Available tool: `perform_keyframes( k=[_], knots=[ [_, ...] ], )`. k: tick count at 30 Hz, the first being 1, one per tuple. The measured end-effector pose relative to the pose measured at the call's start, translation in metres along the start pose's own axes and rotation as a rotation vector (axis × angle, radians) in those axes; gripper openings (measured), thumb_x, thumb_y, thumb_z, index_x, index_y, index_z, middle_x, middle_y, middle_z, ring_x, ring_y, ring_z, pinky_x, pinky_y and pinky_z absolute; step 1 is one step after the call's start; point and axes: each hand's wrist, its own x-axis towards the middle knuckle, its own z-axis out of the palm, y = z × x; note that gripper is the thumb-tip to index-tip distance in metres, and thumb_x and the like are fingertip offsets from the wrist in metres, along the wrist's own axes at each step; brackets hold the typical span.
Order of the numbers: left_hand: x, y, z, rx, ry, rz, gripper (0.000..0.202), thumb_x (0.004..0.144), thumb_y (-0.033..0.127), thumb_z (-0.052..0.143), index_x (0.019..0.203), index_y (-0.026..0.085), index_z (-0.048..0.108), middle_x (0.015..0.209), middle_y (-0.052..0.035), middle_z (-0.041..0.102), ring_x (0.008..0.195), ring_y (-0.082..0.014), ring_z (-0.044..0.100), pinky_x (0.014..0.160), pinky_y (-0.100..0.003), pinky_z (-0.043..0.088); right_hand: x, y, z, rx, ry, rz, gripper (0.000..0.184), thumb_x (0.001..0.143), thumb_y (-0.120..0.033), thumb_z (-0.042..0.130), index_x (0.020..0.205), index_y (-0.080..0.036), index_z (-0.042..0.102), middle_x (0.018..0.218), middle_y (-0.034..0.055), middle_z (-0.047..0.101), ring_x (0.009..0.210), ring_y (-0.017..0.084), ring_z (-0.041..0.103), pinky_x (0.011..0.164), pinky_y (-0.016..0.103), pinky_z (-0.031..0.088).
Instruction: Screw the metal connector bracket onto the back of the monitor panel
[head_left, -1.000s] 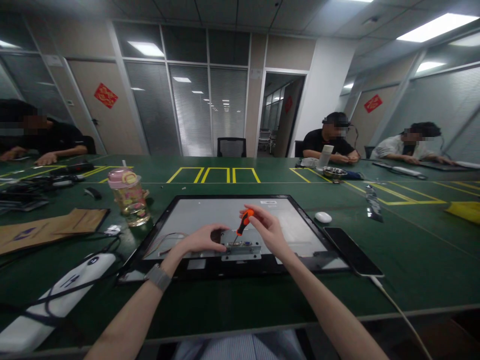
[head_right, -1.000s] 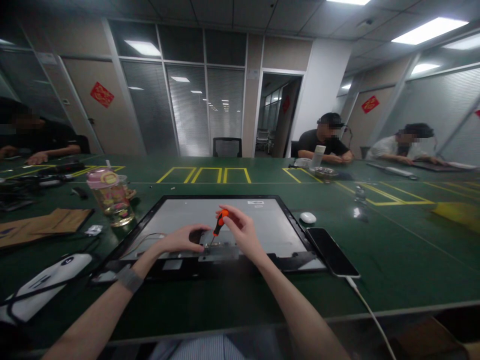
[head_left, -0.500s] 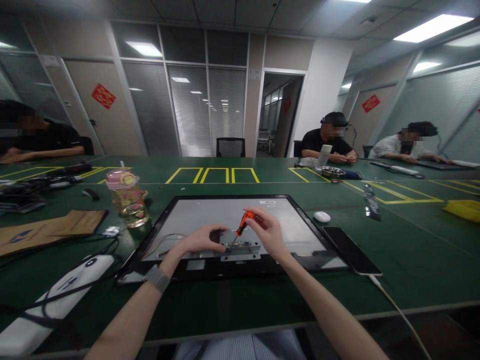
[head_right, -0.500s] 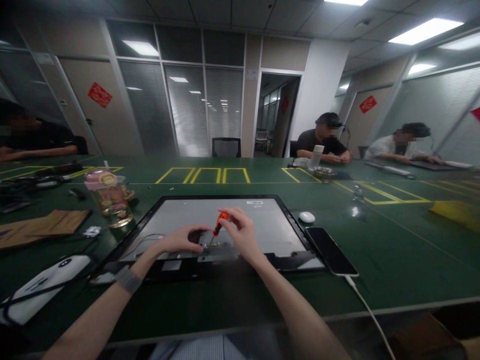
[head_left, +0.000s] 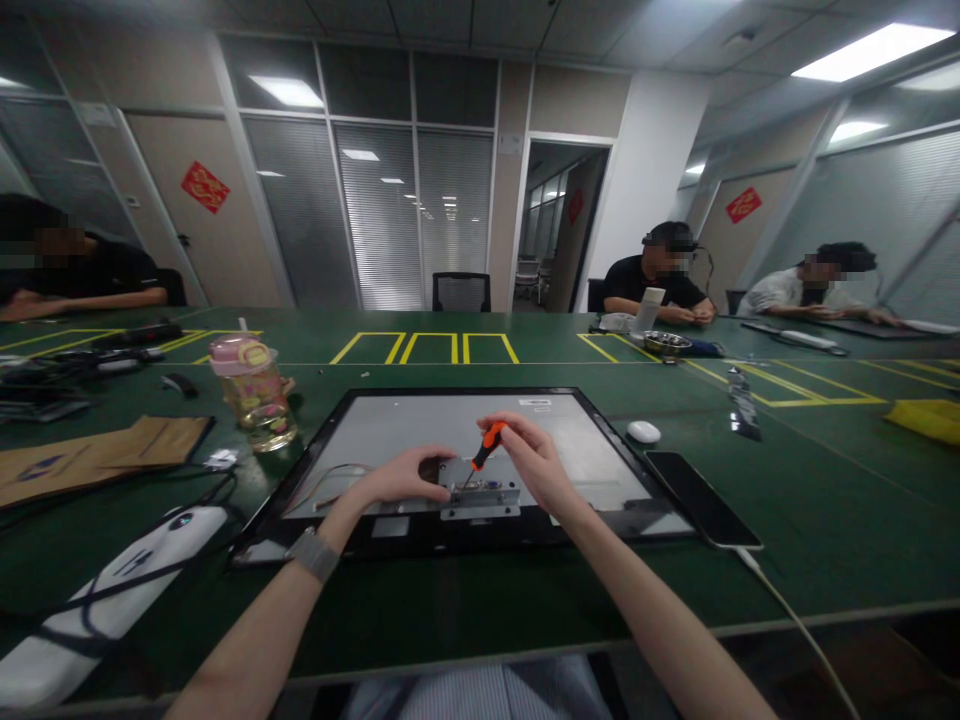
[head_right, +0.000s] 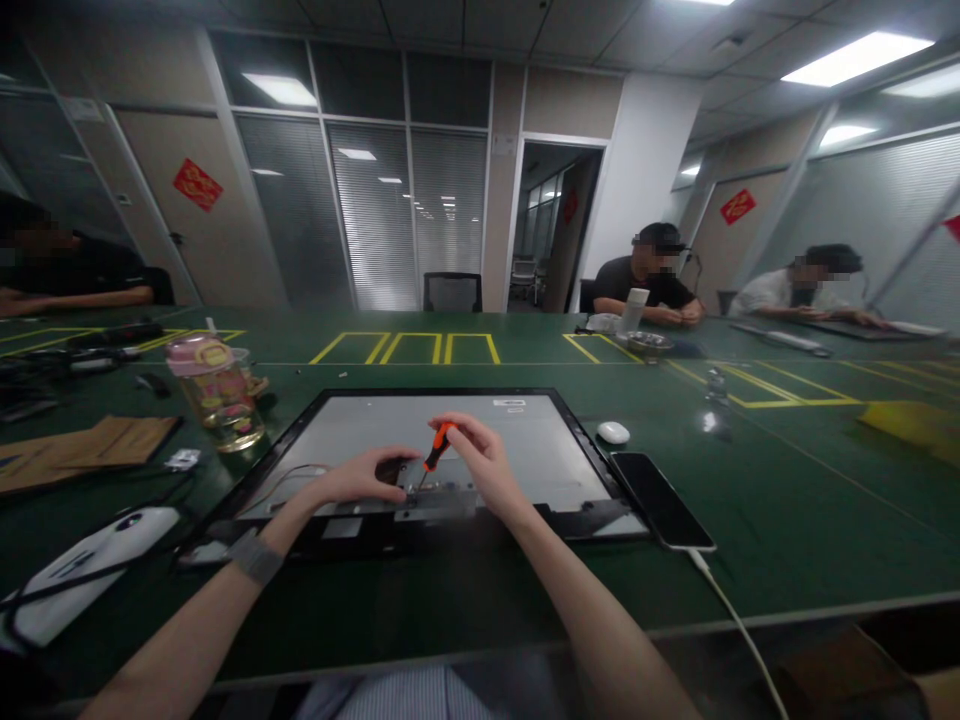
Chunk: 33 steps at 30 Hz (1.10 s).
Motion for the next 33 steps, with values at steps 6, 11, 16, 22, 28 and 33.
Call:
perform_keyframes(
  k=[6,11,16,22,28,33],
  knots=[
    [-0.001,0.002,-0.001,0.01,-0.004,-0.001,0.07,0.062,0.045,0.075,0.125,0.022,0.053,0.132,-0.006,0.054,0.122,-0.0282,0.048,0.105,-0.039,0.034,0.001,0.0,-0.002,-0.016,0.035,0.018,0.024,0.083,-0.031,0.061,0.106,-0.026,0.066,0.096,0.0036,0.068,0.093,0.018,0.063,0.089,0.035,0.047],
    [-0.001,0.001,-0.001,0.007,-0.005,-0.014,0.069,0.062,0.044,0.075,0.124,0.022,0.053,0.132,-0.0058,0.054,0.122,-0.0282,0.048,0.106,-0.039,0.034,0.001,-0.008,0.0,-0.091,-0.013,-0.012,0.027,0.089,-0.034,0.052,0.111,-0.025,0.064,0.103,0.0053,0.069,0.102,0.02,0.062,0.095,0.037,0.044],
    [0.0,0.001,-0.001,0.019,-0.01,-0.016,0.07,0.063,0.045,0.074,0.125,0.023,0.052,0.133,-0.0048,0.054,0.122,-0.0276,0.048,0.106,-0.038,0.034,0.0,-0.006,0.0,-0.148,0.02,-0.025,0.02,0.082,-0.034,0.062,0.097,-0.024,0.07,0.101,0.0041,0.066,0.092,0.017,0.062,0.083,0.031,0.049],
    [0.0,0.001,-0.001,0.038,0.001,-0.009,0.068,0.063,0.045,0.074,0.124,0.023,0.054,0.131,-0.0054,0.055,0.121,-0.0276,0.048,0.104,-0.038,0.034,0.0,-0.018,0.002,-0.182,-0.015,-0.059,0.029,0.089,-0.032,0.052,0.116,-0.026,0.062,0.103,0.0054,0.069,0.1,0.019,0.063,0.092,0.038,0.047],
    [0.0,-0.001,-0.001,0.02,-0.01,-0.012,0.069,0.063,0.046,0.074,0.125,0.023,0.053,0.132,-0.0056,0.054,0.121,-0.0273,0.048,0.104,-0.038,0.035,0.0,-0.017,0.003,-0.212,0.005,-0.064,0.029,0.087,-0.032,0.054,0.114,-0.027,0.064,0.102,0.0049,0.069,0.098,0.019,0.064,0.091,0.038,0.048],
    [0.001,-0.002,-0.001,0.018,-0.012,-0.002,0.07,0.063,0.047,0.074,0.125,0.023,0.053,0.132,-0.0069,0.053,0.121,-0.0273,0.048,0.105,-0.039,0.034,-0.001,-0.012,0.003,-0.309,0.119,-0.09,0.025,0.081,-0.033,0.063,0.104,-0.024,0.07,0.096,0.0053,0.065,0.09,0.018,0.062,0.077,0.03,0.051]
  ],
)
